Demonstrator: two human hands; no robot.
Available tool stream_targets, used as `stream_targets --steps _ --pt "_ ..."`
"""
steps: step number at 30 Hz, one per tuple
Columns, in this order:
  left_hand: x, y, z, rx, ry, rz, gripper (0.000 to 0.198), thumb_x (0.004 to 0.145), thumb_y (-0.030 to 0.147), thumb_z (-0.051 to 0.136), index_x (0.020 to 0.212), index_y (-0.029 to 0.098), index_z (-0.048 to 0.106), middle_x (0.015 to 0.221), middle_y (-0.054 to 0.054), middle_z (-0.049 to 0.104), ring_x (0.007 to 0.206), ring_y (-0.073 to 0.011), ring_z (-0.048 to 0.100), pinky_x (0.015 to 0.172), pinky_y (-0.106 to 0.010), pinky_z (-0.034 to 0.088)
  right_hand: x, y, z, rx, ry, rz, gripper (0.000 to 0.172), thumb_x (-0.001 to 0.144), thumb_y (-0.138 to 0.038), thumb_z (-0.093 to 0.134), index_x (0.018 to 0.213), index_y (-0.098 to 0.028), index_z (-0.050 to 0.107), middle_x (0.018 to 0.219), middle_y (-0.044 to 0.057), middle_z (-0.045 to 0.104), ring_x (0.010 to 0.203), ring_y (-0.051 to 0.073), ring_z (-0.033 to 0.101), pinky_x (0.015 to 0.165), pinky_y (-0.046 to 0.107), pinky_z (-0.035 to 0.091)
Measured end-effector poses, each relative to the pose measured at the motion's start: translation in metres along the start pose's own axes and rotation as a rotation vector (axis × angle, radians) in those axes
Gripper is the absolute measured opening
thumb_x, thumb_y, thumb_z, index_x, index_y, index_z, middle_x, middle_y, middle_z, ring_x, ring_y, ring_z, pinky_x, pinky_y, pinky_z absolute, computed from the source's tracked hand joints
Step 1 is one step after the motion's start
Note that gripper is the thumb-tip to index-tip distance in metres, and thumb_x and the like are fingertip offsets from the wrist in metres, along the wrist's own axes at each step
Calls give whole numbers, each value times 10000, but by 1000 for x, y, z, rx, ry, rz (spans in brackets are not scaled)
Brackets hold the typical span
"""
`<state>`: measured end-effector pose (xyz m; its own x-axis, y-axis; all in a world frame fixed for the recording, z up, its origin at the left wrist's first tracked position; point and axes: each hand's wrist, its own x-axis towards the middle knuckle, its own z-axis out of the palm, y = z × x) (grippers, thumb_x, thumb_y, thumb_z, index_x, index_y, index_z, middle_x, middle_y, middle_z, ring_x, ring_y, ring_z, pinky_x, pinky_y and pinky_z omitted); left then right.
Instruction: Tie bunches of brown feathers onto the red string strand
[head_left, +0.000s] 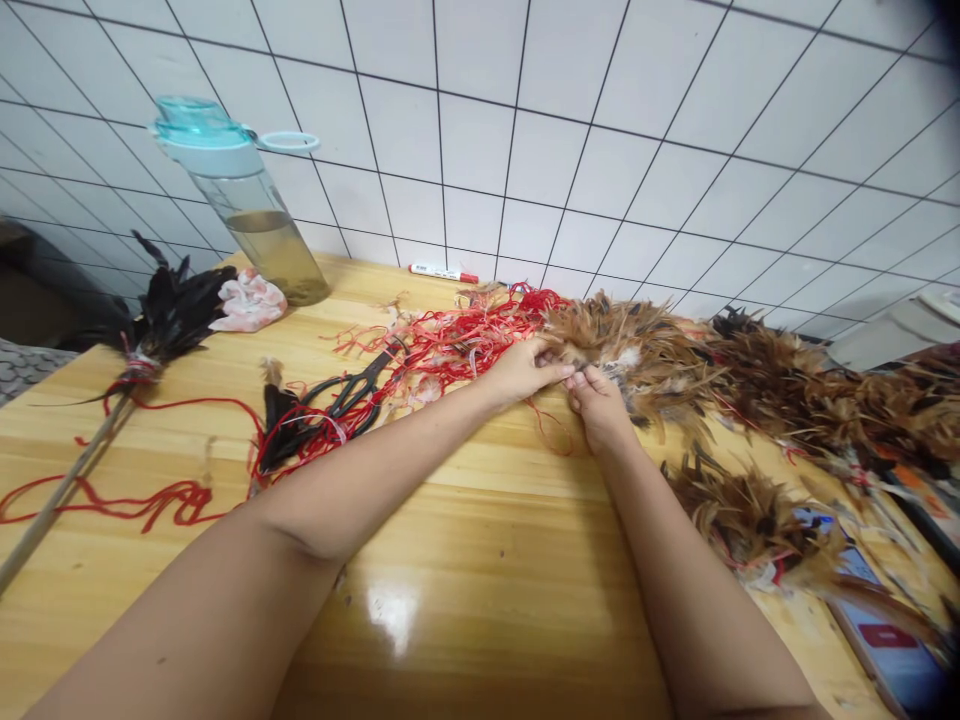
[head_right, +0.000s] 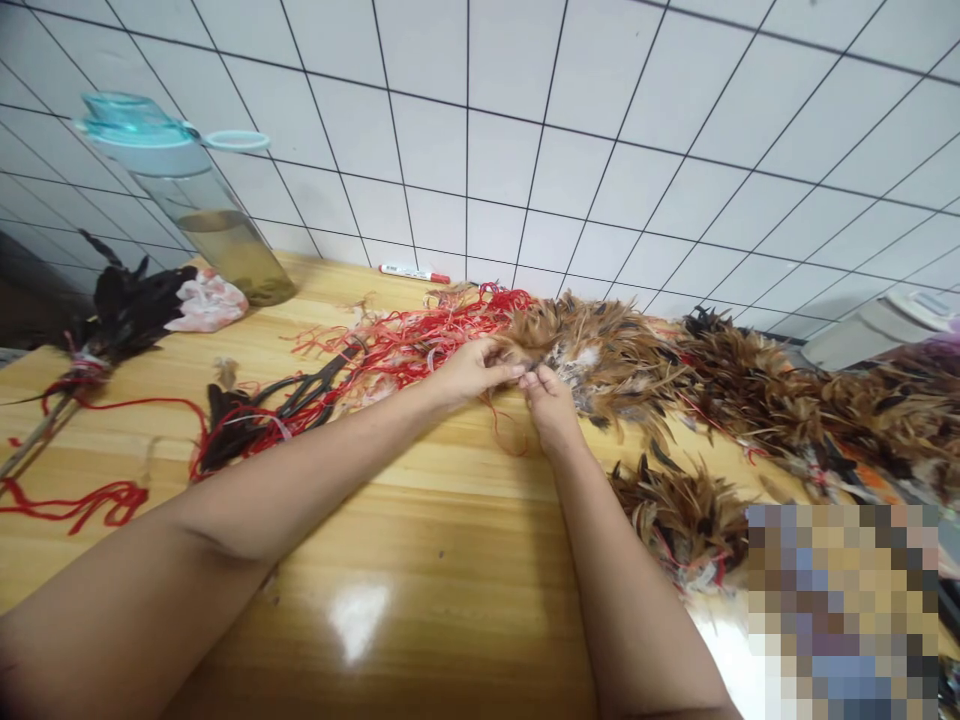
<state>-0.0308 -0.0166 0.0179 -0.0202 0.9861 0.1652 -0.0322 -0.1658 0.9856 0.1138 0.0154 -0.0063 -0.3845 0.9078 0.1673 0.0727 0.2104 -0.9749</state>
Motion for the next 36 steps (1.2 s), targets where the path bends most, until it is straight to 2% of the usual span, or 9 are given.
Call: stream_targets --steps 4,8,10,13,17,22,25,31,36 --pt "-3 2 -3 25 -29 8 270 729 343 670 841 111 590 733 -11 572 631 -73 478 600 -198 364 -1 -10 -1 335 32 135 311 701 -420 641 670 -213 410 598 -64 411 448 54 260 417 199 185" --pt "-7 1 3 146 -137 -32 269 751 372 634 789 107 608 692 0 551 625 -75 458 597 -200 347 -1 -14 -2 409 69 176 319 679 -387 665 668 -209 400 599 -70 431 432 38 265 397 181 187" --pt "-10 0 9 209 -122 -42 265 734 371 644 758 110 603 666 13 537 613 -77 447 587 -202 336 0 -13 0 409 86 180 336 665 -387 681 660 -203 400 601 -72 446 429 29 272 398 175 194" --pt "-12 0 17 252 -34 -68 256 706 361 660 723 116 586 623 33 500 588 -74 420 567 -202 313 -1 -10 3 417 103 180 365 624 -380 719 653 -197 405 617 -68 485 438 22 294 404 168 204" --pt "-14 -2 20 156 1 -98 247 718 354 631 683 119 561 598 40 473 567 -66 387 557 -201 289 -2 -9 6 440 109 169 381 599 -405 735 653 -197 420 573 -77 449 438 26 293 407 168 197" --pt "-13 0 15 35 -16 -110 212 690 321 639 685 129 551 590 39 472 540 -58 373 524 -198 260 -1 -10 5 400 126 156 316 679 -452 665 708 -209 465 544 -85 377 423 38 261 395 180 178" --pt "-11 3 10 -40 -11 -131 183 671 289 643 681 136 542 590 29 488 527 -61 394 509 -200 267 0 -8 4 385 162 154 310 712 -457 638 712 -211 450 578 -79 394 413 33 253 384 181 178" --pt "1 1 -9 -234 110 -95 157 647 231 635 642 151 501 566 29 463 498 -55 386 477 -195 246 1 -6 3 345 178 144 344 717 -428 629 672 -219 359 597 -79 383 410 34 240 364 179 170" --pt "2 3 -17 -251 56 -87 161 626 227 643 646 146 506 572 35 455 497 -50 388 476 -190 251 1 -11 1 466 199 197 327 683 -335 661 694 -214 358 660 -78 423 415 16 264 365 162 179"
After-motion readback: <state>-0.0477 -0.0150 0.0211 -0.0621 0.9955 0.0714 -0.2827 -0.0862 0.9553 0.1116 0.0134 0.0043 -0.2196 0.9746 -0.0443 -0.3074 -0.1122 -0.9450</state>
